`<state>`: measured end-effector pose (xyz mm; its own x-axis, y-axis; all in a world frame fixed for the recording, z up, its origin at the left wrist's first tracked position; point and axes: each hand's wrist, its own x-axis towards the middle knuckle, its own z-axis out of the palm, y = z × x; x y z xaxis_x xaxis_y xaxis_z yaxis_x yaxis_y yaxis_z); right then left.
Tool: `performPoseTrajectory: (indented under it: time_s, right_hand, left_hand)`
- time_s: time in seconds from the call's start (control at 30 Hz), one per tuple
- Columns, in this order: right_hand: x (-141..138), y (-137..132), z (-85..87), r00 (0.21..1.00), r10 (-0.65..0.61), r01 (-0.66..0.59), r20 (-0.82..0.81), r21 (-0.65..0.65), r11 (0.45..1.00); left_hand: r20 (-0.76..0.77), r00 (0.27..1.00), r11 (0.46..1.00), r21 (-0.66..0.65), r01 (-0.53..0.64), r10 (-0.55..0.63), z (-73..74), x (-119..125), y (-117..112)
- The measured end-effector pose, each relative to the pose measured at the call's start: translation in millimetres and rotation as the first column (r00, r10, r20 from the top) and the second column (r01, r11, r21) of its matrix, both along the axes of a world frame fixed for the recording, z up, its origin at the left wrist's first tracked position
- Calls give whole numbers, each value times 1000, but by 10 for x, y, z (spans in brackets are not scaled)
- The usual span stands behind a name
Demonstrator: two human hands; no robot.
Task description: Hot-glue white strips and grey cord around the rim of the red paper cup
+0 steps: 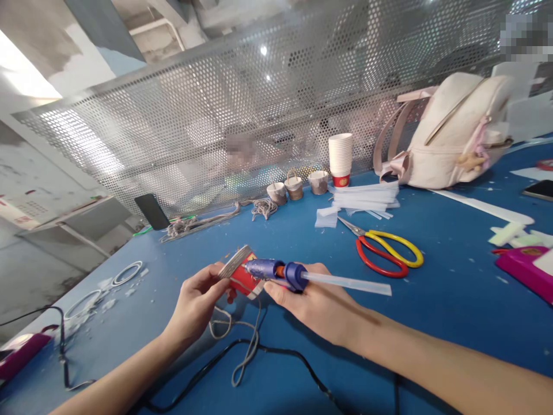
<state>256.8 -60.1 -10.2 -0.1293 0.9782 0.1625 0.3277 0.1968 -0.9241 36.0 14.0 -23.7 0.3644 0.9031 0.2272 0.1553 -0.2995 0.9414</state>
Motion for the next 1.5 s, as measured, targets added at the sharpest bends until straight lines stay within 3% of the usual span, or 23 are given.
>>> performPoseTrajectory:
  time_s: [0.3, 0.47, 0.6, 0.73, 0.83, 0.9, 0.97, 1.07, 1.17, 1.3, 1.33, 1.37, 1.43, 1.5]
  right_hand:
    - [84, 114, -117, 979, -71, 34, -193, -189, 981]
    - [59, 71, -89, 985, -33, 10, -170, -133, 991]
    - [86, 105, -70, 982, -77, 44, -174, -183, 982]
    - [180, 230, -80, 989, -104, 89, -106, -137, 987]
    - [284, 383, -160, 981, -193, 194, 31, -48, 980]
    - [343, 496, -233, 936, -289, 287, 201, 41, 957]
    - [376, 597, -291, 837, -359, 339, 414, 122, 933]
    - [391, 677, -298, 686, -359, 350, 633, 145, 925]
    - [438, 626, -189, 621, -313, 318, 719, 134, 939]
    - [556, 369, 67, 452, -298, 315, 841, 162, 935]
    - [562, 295, 129, 459, -299, 325, 836, 155, 933]
    - [545, 227, 180, 521, -286, 323, 804, 124, 938]
    - [429, 125, 232, 759, -183, 232, 625, 2, 973]
    - [217, 85, 202, 964, -35, 70, 265, -125, 990]
  left_hand:
    - [40, 999, 1000, -8, 30, -30, 2, -9, 6]
    - [42, 999, 1000, -14, 25, -24, 14, -3, -4]
    - [39, 999, 1000, -28, 11, -10, 12, -18, 11]
    - [-6, 996, 995, -42, -86, 85, 29, -11, 27]
    - [-58, 984, 985, -37, -170, 168, 61, 13, 31]
    - [-81, 979, 982, -25, -189, 187, 83, 27, 29]
    - [-105, 978, 982, -23, -186, 182, 98, 36, 24]
    - [-137, 976, 985, -26, -172, 167, 113, 40, 11]
    - [-146, 975, 985, -18, -172, 167, 126, 37, -3]
    - [-127, 976, 983, -9, -181, 179, 155, 34, -19]
    - [-119, 977, 984, -4, -180, 178, 164, 37, -27]
    - [-116, 977, 984, 6, -177, 177, 173, 41, -37]
    - [-123, 978, 985, 46, -166, 170, 189, 53, -65]
    - [-150, 974, 980, 129, -150, 169, 198, 67, -103]
